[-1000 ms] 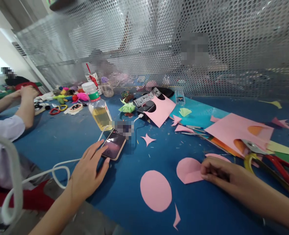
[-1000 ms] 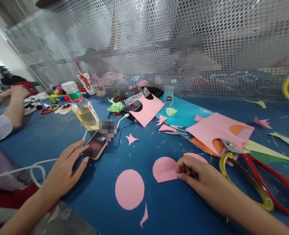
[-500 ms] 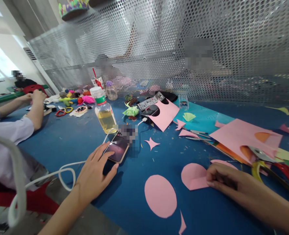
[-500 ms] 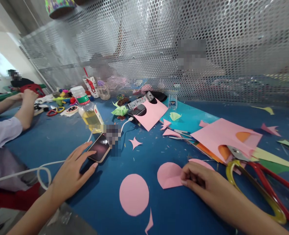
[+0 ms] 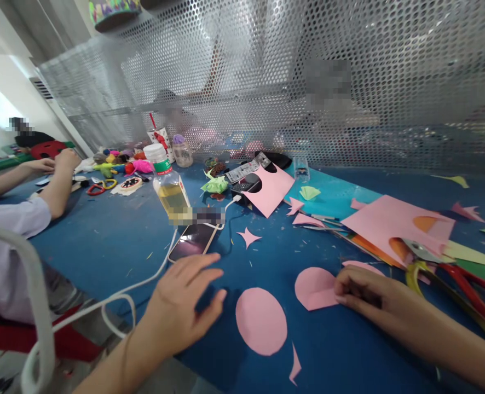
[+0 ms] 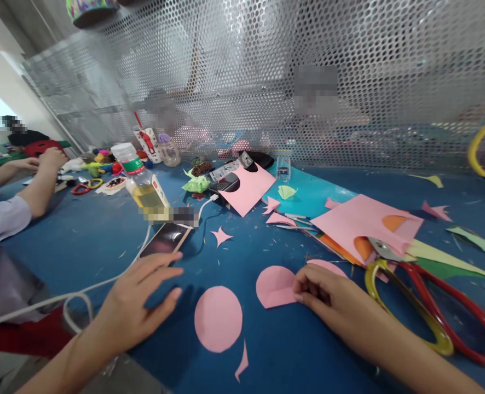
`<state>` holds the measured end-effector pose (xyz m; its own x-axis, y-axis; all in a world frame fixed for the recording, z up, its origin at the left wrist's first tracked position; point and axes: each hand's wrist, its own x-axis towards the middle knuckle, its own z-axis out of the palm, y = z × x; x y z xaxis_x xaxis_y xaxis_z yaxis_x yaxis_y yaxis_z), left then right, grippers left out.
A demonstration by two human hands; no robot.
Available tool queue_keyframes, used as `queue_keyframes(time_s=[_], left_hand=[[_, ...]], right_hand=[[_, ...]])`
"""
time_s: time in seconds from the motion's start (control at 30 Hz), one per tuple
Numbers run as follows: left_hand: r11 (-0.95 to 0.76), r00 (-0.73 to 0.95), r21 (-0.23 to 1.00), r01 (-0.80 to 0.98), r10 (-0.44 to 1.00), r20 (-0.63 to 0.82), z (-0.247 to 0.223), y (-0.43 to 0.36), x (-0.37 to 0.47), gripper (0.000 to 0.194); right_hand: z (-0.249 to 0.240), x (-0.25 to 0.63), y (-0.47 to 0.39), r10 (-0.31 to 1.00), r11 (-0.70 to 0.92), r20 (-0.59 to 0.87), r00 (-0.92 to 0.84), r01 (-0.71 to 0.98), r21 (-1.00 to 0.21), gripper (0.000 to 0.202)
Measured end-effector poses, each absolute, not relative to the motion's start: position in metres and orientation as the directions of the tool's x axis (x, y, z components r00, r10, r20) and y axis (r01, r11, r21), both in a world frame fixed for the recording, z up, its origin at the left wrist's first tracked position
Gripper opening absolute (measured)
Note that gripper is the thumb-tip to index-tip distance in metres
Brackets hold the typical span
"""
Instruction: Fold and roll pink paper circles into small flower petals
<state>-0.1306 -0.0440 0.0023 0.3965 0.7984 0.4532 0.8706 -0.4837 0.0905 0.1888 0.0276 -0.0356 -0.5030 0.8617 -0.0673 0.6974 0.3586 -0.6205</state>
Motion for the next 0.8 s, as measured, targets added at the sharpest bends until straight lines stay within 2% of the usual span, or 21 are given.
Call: queue_keyframes(time_s=[0.07, 0.17, 0.27, 0.37, 0.53, 0.7, 0.8], left_hand=[[-0.582, 0.5, 0.148, 0.8, 0.782, 0.372, 0.008, -0.038, -0.096, 0.018], [-0.64, 0.627, 0.148, 0.754, 0.769, 0.126, 0.012, -0.019, -0.046, 0.025], [-0.643, 0.64, 0.106, 0.759, 0.766, 0.061, 0.006, 0.001, -0.015, 0.038], [-0.627, 0.627, 0.112, 0.771, 0.778, 0.045, -0.001, 0.014, -0.008, 0.03], [-0.614, 0.621, 0.27, 0.741, 0.781, 0.072, -0.005, 0.019, -0.016, 0.021], [-0.588, 0.61, 0.379, 0.715, 0.789, 0.073, -0.007, 0.018, -0.016, 0.027], [-0.555, 0.584, 0.401, 0.728, 0.81, 0.06, -0.009, 0.018, -0.015, 0.033]], right_hand=[[-0.036, 0.189, 0.028, 0.854, 0.392, -0.035, -0.519, 0.686, -0.613, 0.013], [-0.035, 0.189, 0.027, 0.836, 0.455, 0.02, -0.548, 0.672, -0.584, 0.013], [-0.033, 0.188, 0.026, 0.808, 0.531, 0.087, -0.583, 0.655, -0.538, 0.015], [-0.029, 0.187, 0.022, 0.795, 0.568, 0.123, -0.594, 0.658, -0.494, 0.016], [-0.023, 0.183, 0.016, 0.799, 0.566, 0.107, -0.591, 0.681, -0.464, 0.014], [-0.026, 0.18, 0.012, 0.812, 0.551, 0.133, -0.569, 0.67, -0.497, 0.015], [-0.028, 0.178, 0.011, 0.825, 0.527, 0.136, -0.548, 0.662, -0.533, 0.015]])
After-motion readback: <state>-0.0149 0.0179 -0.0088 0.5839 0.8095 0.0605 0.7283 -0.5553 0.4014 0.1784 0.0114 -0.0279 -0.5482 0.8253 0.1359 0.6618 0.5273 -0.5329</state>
